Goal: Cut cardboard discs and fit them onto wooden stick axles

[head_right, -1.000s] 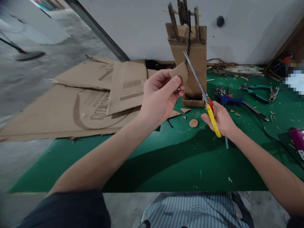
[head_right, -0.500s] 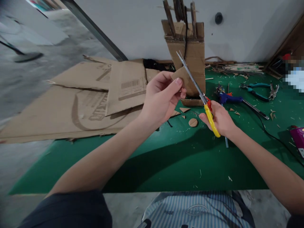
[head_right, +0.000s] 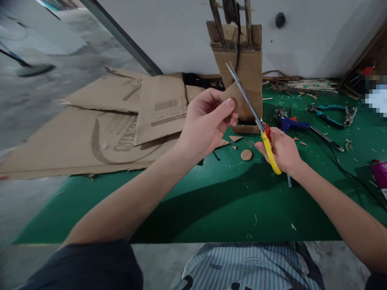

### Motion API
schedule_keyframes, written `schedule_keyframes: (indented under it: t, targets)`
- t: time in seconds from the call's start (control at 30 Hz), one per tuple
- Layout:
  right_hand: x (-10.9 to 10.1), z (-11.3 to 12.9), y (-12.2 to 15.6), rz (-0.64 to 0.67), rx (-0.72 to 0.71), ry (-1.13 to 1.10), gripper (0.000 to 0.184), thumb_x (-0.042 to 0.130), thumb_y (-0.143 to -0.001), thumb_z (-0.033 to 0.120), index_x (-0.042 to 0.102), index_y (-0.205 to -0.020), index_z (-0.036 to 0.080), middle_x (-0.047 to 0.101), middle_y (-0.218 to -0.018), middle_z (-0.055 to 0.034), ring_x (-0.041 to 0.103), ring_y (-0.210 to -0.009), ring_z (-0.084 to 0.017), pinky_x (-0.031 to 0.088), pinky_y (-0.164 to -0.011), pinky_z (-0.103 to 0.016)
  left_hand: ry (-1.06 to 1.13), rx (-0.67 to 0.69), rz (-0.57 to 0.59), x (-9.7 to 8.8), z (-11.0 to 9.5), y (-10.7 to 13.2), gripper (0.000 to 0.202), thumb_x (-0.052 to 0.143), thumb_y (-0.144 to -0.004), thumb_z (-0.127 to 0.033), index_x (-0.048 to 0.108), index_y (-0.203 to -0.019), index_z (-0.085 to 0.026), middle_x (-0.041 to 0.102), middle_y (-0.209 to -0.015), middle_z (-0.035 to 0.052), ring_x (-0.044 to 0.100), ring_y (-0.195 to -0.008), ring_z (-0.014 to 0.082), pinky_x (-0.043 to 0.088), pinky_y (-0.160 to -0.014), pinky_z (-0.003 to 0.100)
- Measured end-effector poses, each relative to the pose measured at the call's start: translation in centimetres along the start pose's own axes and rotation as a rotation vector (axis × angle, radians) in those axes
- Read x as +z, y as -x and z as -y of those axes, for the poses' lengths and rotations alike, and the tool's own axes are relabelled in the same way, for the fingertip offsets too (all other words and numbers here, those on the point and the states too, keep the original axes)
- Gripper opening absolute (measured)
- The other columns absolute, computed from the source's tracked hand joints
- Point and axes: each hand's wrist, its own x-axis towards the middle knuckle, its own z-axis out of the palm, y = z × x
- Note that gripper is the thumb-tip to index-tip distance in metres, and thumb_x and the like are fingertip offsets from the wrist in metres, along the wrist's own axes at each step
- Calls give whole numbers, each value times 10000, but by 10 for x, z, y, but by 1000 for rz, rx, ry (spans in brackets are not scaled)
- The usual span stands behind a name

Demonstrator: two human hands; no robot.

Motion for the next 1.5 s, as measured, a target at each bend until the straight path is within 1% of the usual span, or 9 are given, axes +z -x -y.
schedule_keyframes:
  t: [0.17,0.23,0.33,0.5,0.67,0.83,1.03,1.33,1.5]
  targets:
    - [1,0,0,-20,40,158,609,358,-946,762,569,-791,213,655,-742,-98,619,-636,-232,372,-574,-343,8,-23,2,1,-2,1,340,837,-862,-349,530,-796,-217,627,-711,-47,691,-667,91,568,-576,202]
    - [-1,1,-1,-41,40,198,645,300,-956,764,551,-724,217,627,-655,-97,590,-569,-223,334,-547,-342,29,-35,-4,1,-4,1,338,837,-863,-334,528,-794,-215,622,-700,-52,674,-650,82,560,-572,195]
    - [-5,0,-3,-72,-2,151,663,234,-996,714,559,-708,214,616,-614,-95,578,-549,-211,354,-547,-339,59,-47,-33,1,-6,1,324,835,-865,-320,537,-802,-208,615,-690,-60,652,-636,67,548,-572,179]
    - [-8,-5,-5,25,-32,64,657,262,-983,732,566,-730,207,642,-689,-100,577,-570,-200,410,-578,-353,130,-70,-67,1,-8,0,271,810,-884,-252,558,-801,-198,600,-699,-61,623,-620,49,504,-556,164]
    - [-3,-4,-2,81,-5,19,677,366,-917,798,626,-990,177,672,-848,-113,605,-660,-227,469,-651,-392,133,-37,-90,1,-10,-2,265,784,-903,-217,563,-761,-194,585,-677,-54,597,-580,48,487,-535,172]
    - [0,-1,1,82,32,-60,602,435,-938,749,637,-1065,196,682,-902,-108,662,-765,-252,507,-686,-396,112,17,-102,0,-5,-4,240,787,-898,-199,588,-764,-196,602,-703,-50,626,-600,58,506,-547,188]
    - [-1,-2,0,83,47,-124,631,401,-950,772,649,-1058,202,681,-918,-110,685,-788,-255,525,-676,-388,82,3,-75,-2,1,-4,226,806,-888,-254,608,-792,-200,611,-702,-43,641,-609,77,532,-559,216]
    - [-4,4,-1,117,58,-71,648,401,-937,777,637,-1042,183,648,-868,-97,649,-741,-237,484,-680,-384,-15,134,-57,-9,9,-7,260,837,-858,-389,648,-830,-214,601,-712,-34,704,-680,106,564,-560,202]
    - [-9,8,-2,125,55,-50,730,287,-918,832,609,-938,177,652,-841,-121,654,-741,-263,482,-695,-411,-20,105,-52,-8,5,-7,224,853,-844,-343,667,-867,-221,642,-722,-45,683,-628,82,589,-566,198]
